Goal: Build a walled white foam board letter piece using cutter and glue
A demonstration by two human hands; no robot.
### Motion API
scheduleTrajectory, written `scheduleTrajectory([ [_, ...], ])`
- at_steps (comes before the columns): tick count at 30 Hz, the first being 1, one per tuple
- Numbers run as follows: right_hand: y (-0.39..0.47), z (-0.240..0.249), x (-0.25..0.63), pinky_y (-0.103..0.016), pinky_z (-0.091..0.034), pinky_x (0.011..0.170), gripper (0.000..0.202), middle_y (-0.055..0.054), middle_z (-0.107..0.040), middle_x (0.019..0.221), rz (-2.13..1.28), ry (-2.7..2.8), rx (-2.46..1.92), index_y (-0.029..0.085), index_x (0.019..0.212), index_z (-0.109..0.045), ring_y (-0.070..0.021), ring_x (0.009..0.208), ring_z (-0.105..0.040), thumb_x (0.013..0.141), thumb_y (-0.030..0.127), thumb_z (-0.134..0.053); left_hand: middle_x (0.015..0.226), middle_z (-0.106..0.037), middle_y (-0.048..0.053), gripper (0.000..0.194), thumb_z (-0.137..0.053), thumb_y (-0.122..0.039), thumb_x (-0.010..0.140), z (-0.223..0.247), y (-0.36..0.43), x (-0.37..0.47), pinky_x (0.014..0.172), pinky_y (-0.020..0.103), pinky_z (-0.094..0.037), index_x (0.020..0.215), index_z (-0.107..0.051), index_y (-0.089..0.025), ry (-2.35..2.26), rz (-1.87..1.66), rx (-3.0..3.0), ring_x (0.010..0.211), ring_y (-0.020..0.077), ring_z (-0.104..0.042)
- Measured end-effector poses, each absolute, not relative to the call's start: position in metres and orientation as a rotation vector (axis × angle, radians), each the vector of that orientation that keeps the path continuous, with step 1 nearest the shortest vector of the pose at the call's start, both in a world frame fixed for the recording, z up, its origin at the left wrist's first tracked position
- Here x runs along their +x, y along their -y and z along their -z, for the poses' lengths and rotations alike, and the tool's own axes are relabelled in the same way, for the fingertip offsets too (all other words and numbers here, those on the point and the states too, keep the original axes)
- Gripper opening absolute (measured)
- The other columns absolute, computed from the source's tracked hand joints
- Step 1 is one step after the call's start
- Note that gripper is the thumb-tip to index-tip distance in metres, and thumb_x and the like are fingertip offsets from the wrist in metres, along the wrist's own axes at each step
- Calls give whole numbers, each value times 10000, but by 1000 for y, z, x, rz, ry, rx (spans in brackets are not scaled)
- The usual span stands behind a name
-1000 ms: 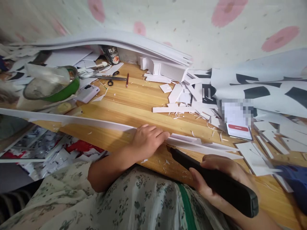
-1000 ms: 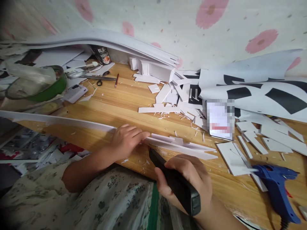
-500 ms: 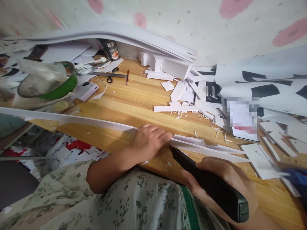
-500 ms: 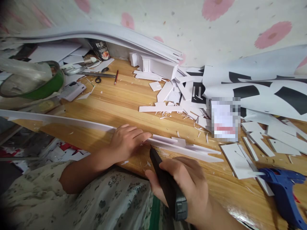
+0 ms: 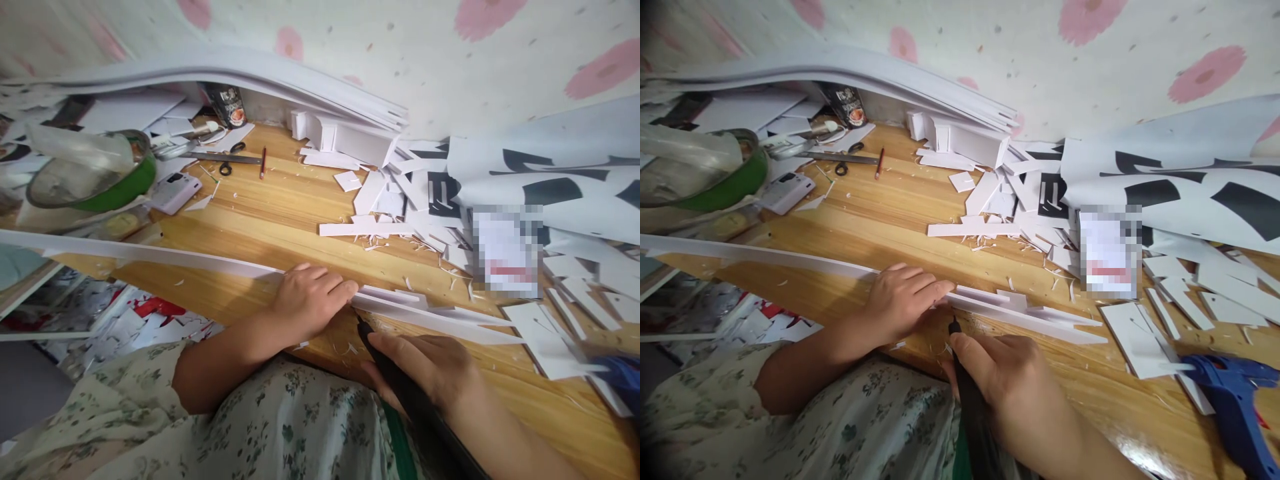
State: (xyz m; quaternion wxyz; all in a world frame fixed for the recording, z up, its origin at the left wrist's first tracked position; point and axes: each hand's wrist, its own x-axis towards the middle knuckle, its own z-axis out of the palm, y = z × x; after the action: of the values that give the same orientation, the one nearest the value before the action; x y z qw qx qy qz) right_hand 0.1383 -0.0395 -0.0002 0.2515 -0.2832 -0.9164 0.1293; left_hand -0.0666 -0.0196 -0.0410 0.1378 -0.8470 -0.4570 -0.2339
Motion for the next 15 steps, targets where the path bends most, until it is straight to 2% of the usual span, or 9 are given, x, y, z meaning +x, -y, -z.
scheduleTrajectory([
  [4, 40, 2, 138, -241, -364, 484, 192, 59, -558, 576, -399, 2499, -725, 221, 766, -497, -93, 467, -468, 800, 54, -586, 613, -596, -38, 144, -488, -223, 918, 41, 20, -67, 584, 314, -271, 869, -623, -217, 1329, 667, -2456, 611, 136, -520],
  [15, 38, 4, 136, -257, -344, 454, 107, 53, -548, 554, -316, 2452, -754, 198, 838, -526, -101, 446, -480, 822, 141, -615, 614, -595, -33, 162, -476, -219, 924, 40, 20, -67, 576, 313, -259, 871, -629, -214, 1325, 679, -2473, 599, 135, -503],
])
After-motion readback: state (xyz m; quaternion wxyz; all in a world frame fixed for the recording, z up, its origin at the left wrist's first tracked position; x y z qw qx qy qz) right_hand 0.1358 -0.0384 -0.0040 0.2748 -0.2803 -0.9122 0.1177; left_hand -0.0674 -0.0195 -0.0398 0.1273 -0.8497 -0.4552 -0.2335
